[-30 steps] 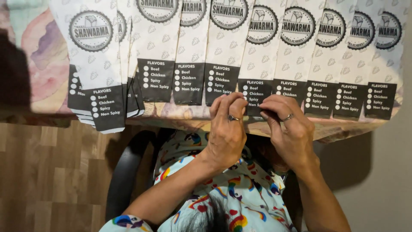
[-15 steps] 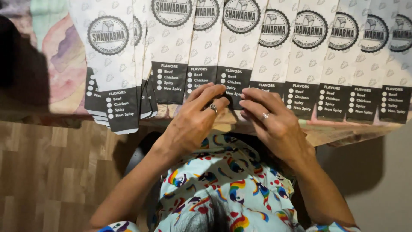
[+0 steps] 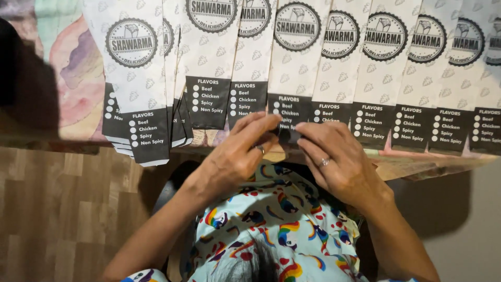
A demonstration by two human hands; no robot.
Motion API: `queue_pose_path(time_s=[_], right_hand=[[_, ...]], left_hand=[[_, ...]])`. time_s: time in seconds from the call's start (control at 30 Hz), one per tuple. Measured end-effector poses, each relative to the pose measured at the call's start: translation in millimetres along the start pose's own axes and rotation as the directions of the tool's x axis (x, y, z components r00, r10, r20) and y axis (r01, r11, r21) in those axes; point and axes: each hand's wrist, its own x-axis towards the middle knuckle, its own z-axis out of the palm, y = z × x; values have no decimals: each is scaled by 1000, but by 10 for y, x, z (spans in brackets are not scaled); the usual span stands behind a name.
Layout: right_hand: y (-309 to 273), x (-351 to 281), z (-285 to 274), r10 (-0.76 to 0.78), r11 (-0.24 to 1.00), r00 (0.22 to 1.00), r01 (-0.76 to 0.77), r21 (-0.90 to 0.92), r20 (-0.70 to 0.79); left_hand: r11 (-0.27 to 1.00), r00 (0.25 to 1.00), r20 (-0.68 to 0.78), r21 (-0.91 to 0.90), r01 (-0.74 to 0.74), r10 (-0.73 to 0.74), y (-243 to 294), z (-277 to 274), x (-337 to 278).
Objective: Manually assembling paper shawarma wraps by stacking them, applying glue to the edges, and folding them.
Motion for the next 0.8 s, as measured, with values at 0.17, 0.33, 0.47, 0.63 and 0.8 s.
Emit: queue_pose_path(time_s=[0.17, 0.33, 0.47, 0.63, 0.8], right_hand=[[-15, -163, 86, 98, 994, 995, -100, -50, -37], [-51, -216, 121, 285, 958, 957, -286, 0, -42], [-100, -181, 163, 399, 917, 915, -399, 12, -58], [-110, -151, 157, 490, 871, 869, -489, 44, -60], [-183, 68, 122, 519, 851, 853, -511, 121, -50]], left_hand=[[991, 981, -148, 20, 129, -124, 126, 104, -91], [963, 942, -204, -80, 256, -268, 166, 196, -56], [930, 894, -256, -89, 357, -368, 179, 286, -4], [902, 857, -284, -91, 423, -430, 224, 309, 21], [883, 835, -291, -99, 459, -466, 261, 302, 39]])
